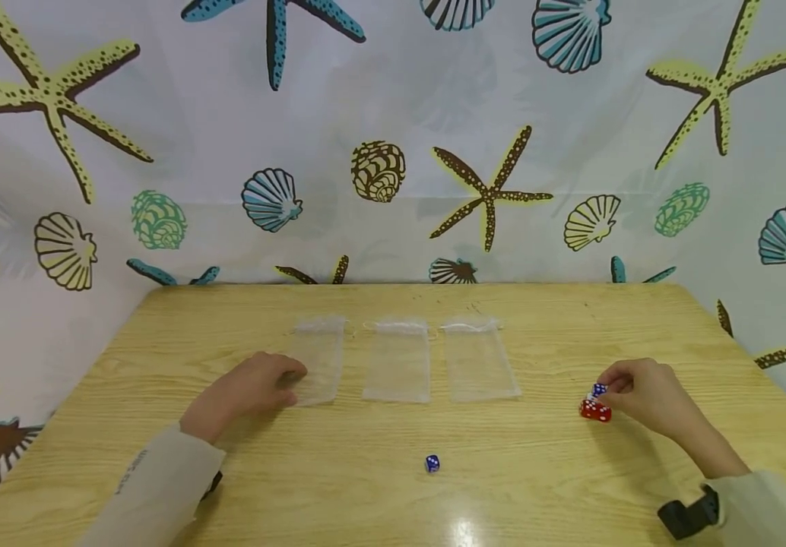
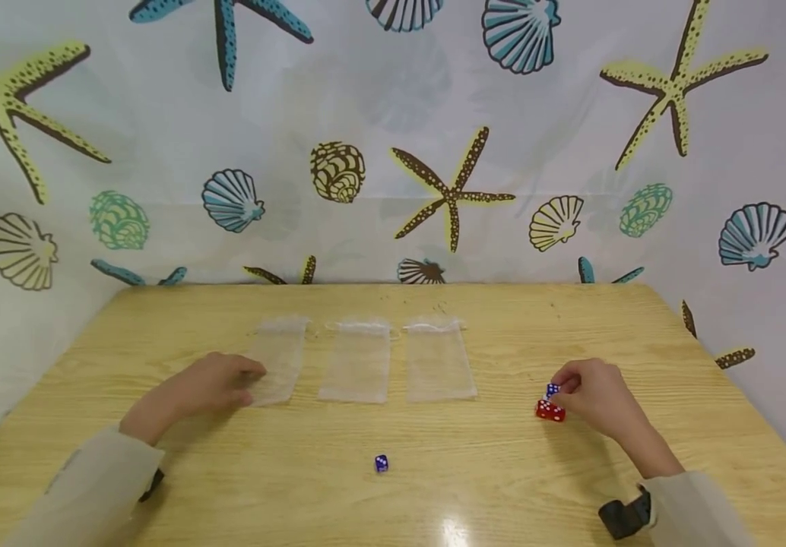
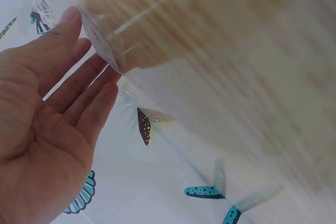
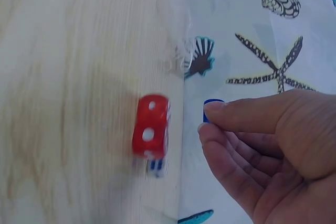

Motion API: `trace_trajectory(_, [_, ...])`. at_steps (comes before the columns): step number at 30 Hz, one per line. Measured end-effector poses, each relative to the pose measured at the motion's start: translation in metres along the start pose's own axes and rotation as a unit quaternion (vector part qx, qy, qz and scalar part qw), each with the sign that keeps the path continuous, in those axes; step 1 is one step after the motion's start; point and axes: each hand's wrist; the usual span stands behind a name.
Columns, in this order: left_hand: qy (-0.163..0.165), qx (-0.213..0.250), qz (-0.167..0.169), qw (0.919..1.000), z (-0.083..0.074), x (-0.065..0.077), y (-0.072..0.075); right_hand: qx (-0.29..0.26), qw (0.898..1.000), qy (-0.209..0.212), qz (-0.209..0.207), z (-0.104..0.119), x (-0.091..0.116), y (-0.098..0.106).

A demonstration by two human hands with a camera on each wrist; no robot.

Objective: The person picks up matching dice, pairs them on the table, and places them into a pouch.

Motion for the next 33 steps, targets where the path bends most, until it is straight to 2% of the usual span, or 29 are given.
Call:
trace_trajectory(7, [-0.007, -0.003, -0.010, 0.9999, 0.002, 0.000, 0.001, -0.036, 0.999, 0.014, 0.017, 0.031, -0.004, -0.014])
trace_trajectory(12, [-0.012, -0.003, -0.012, 0.9999, 0.001, 0.000, 0.002, -0.058, 0.997, 0.033, 0.044, 0.048, -0.006, -0.028])
trace_trajectory(15, [-0.007, 0.001, -0.011, 0.9999, 0.001, 0.001, 0.001, -0.073, 0.994, 0.049, 0.062, 0.058, -0.006, -0.039])
trace_trajectory(24, [-0.001, -0.002, -0.010, 0.9999, 0.003, 0.000, -0.002, -0.104, 0.986, 0.101, 0.080, 0.086, -0.006, -0.063])
trace_trajectory(33, [-0.002, 0.002, -0.010, 0.9999, 0.004, -0.001, -0.003, -0.136, 0.977, 0.118, 0.117, 0.113, -0.003, -0.082])
Point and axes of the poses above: each hand's wrist, its own x-axis away from the middle knuckle, its own y-axis out of the back of the hand, z = x × y, and after that the axes turned 2 degrees about -x, right-handed
